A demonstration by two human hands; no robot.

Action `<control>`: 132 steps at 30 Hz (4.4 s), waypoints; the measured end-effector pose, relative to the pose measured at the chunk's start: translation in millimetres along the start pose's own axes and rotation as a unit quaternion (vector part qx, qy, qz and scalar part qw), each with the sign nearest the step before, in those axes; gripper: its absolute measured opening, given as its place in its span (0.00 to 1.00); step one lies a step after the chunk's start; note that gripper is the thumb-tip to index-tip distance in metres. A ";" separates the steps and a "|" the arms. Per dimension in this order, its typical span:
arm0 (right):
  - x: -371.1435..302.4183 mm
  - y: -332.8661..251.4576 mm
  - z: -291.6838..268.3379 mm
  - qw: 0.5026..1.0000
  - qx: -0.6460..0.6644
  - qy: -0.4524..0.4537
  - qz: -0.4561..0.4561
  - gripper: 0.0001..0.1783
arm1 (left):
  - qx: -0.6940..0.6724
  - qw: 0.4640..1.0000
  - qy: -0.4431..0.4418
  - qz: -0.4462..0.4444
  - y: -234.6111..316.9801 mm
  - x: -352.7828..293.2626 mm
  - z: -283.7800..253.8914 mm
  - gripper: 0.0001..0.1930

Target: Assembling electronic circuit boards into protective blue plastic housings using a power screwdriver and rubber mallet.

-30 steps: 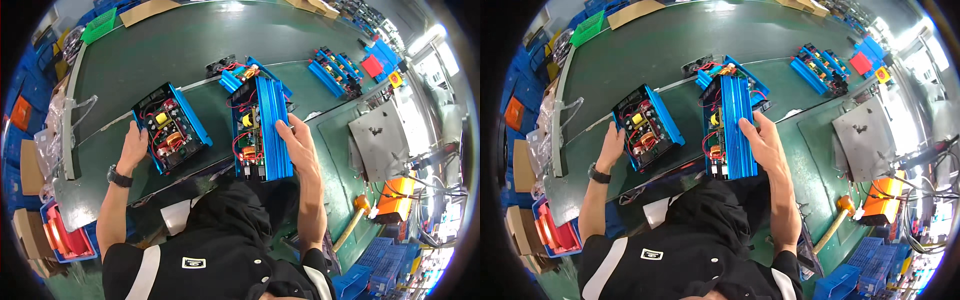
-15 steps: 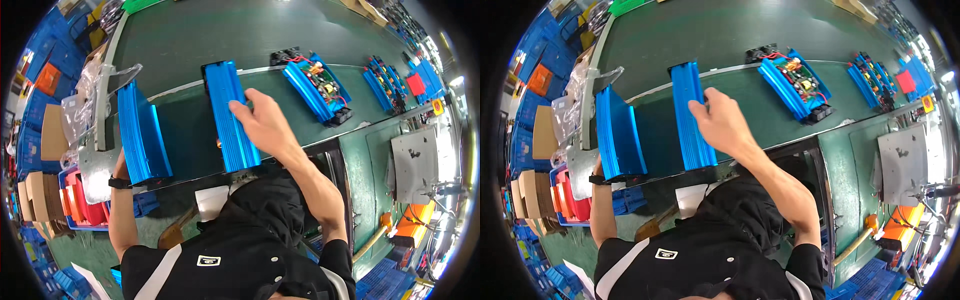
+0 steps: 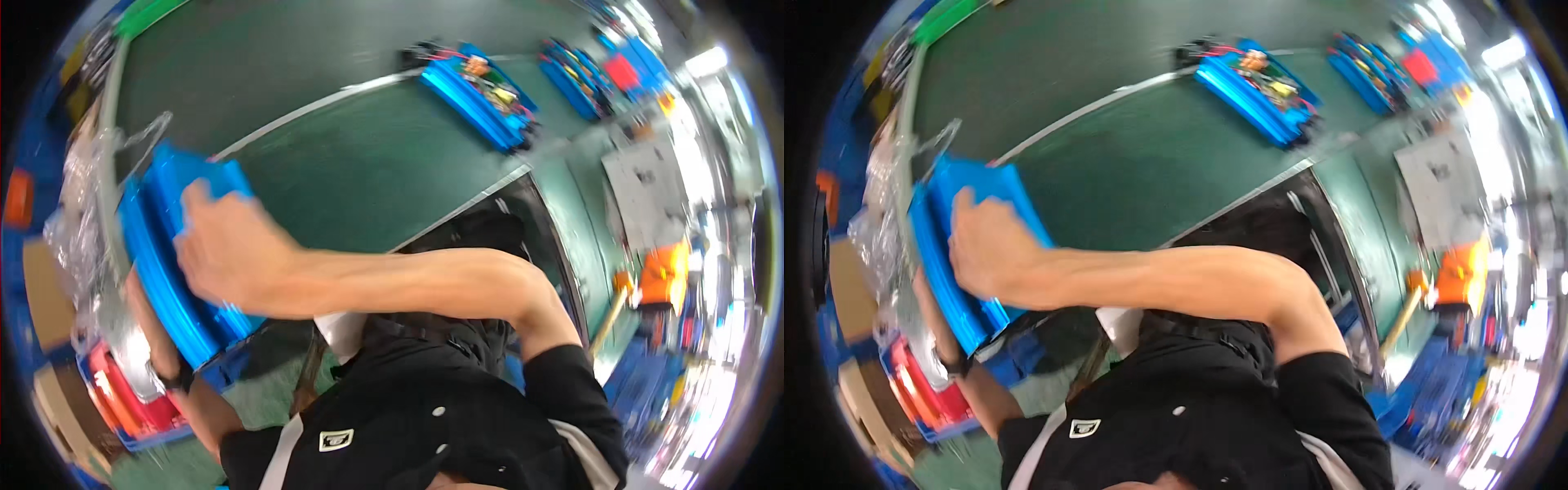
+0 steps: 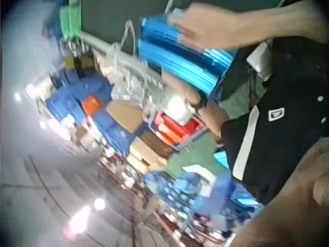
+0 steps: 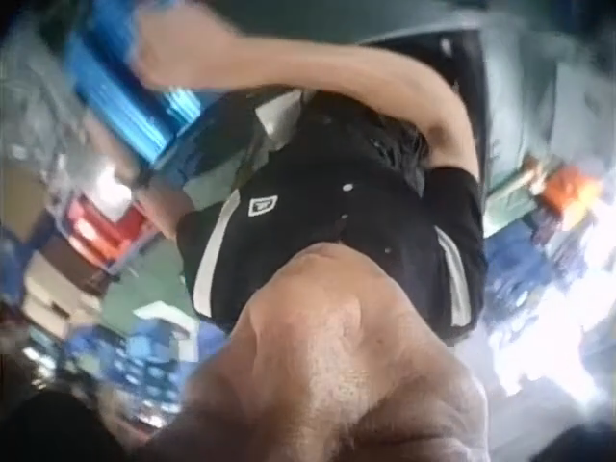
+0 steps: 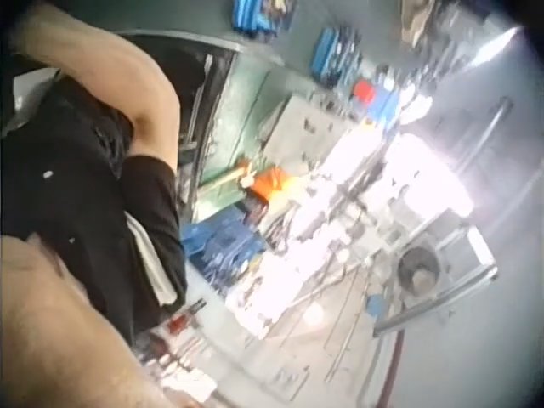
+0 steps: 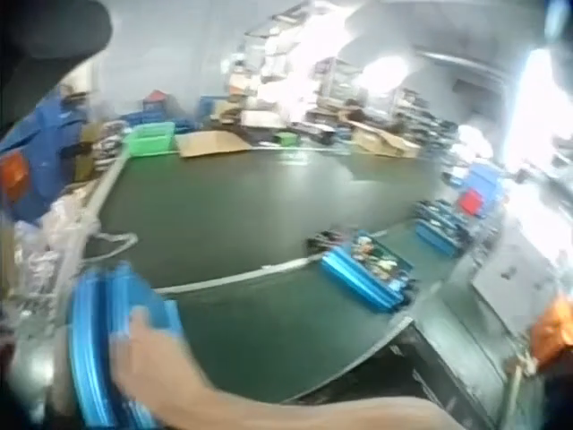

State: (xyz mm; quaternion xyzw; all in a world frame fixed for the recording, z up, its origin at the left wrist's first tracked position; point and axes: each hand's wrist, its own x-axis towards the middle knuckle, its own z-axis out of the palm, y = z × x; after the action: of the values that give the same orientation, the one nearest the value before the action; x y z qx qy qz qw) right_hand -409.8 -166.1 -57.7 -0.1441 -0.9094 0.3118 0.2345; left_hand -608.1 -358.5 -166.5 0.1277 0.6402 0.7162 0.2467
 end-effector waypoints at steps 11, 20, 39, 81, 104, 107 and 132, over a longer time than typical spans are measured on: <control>4.3 1.8 1.6 0.955 0.275 -0.085 0.074 0.30 | 0.427 0.893 -0.011 0.143 18.1 51.9 -102.2 0.30; -93.5 262.5 -175.4 0.891 -0.344 0.233 0.183 0.17 | 0.650 0.724 -0.063 0.223 116.3 -9.1 -46.0 0.20; -281.6 222.4 -329.4 0.918 -0.395 0.004 0.018 0.08 | 0.388 0.567 -0.547 0.479 126.6 -92.3 546.0 0.24; -502.1 116.1 -365.7 0.844 -0.144 0.461 0.232 0.34 | 0.097 0.395 -0.615 0.675 74.6 -340.7 645.6 0.63; -514.2 146.7 -342.9 0.819 0.002 0.473 0.327 0.50 | 0.232 0.250 -0.590 0.732 37.4 -363.0 674.9 0.33; -518.7 142.6 -351.3 0.838 0.031 0.441 0.319 0.51 | 0.238 0.251 -0.587 0.732 37.9 -365.0 671.2 0.33; -479.9 128.5 -553.2 0.734 -0.277 0.595 0.175 0.13 | 0.208 0.285 -0.608 0.711 35.3 -361.9 675.2 0.35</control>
State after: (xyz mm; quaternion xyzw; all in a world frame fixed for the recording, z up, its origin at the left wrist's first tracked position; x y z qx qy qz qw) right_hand 298.0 12.6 84.0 -0.5153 -0.5892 -0.0673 0.6187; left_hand 28.0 29.1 15.9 0.9786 0.0905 0.1685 -0.0764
